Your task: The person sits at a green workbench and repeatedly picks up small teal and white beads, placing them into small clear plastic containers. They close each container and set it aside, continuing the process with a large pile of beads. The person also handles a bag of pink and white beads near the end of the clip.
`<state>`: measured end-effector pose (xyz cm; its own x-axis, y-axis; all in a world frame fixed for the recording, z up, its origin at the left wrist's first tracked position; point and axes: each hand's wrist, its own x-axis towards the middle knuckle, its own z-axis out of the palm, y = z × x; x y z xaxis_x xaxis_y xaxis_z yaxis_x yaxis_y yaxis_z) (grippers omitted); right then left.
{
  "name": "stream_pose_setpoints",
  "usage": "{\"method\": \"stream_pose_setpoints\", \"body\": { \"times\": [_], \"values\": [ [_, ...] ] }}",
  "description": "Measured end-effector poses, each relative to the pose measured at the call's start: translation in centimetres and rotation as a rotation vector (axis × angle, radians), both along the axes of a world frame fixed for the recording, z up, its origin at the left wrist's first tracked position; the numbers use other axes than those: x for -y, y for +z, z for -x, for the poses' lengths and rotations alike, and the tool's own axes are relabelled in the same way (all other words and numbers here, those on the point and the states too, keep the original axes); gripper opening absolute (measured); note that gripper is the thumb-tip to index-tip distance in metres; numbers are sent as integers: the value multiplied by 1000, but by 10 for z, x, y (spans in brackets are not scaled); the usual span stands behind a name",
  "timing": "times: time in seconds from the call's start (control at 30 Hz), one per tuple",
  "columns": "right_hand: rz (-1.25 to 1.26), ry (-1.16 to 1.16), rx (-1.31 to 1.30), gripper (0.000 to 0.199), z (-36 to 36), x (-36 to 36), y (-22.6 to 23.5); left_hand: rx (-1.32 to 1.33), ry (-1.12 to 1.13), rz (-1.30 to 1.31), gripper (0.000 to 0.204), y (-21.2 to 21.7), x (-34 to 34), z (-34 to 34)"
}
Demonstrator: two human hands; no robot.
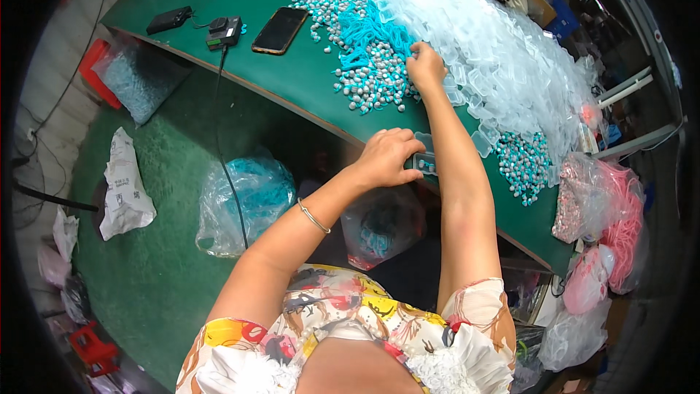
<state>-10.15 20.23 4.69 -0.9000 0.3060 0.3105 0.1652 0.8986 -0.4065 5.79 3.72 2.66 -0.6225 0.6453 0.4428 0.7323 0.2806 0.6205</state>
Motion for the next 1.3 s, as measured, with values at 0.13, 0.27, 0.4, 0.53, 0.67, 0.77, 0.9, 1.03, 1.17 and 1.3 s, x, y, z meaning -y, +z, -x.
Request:
{"method": "stream_pose_setpoints", "body": {
  "times": [0.13, 0.27, 0.4, 0.53, 0.67, 0.77, 0.9, 1.03, 1.17, 1.3],
  "values": [
    [200, 145, -226, 29, -19, -32, -2, 16, 0, 17, 41, 2, 1, 0],
    [413, 472, -173, 26, -108, -41, 33, 23, 19, 30, 40, 3, 2, -1],
    [375, 559, -63, 21, -199, -53, 38, 12, -5, 0, 41, 2, -3, -1],
    [165, 615, -47, 18, -224, -46, 34, 36, 14, 16, 43, 3, 2, 0],
    [-10, 636, -110, 14, -226, -39, 26, 50, 11, 29, 44, 5, 1, 1],
    [-39, 632, -130, 15, -228, -37, 24, 59, 3, 36, 44, 7, 1, 1],
    [-64, 641, -96, 18, -233, -32, 25, 11, 6, 4, 45, 1, 0, 1],
    [12, 653, -135, 25, -230, -37, 26, 14, 7, 3, 45, 0, 1, 1],
    [187, 522, -128, 22, -209, -55, 19, -3, 4, 0, 44, 0, 1, 1],
    [194, 504, 16, 19, -196, -60, 9, 37, 1, 12, 41, 3, 0, 0]
  ]
}}
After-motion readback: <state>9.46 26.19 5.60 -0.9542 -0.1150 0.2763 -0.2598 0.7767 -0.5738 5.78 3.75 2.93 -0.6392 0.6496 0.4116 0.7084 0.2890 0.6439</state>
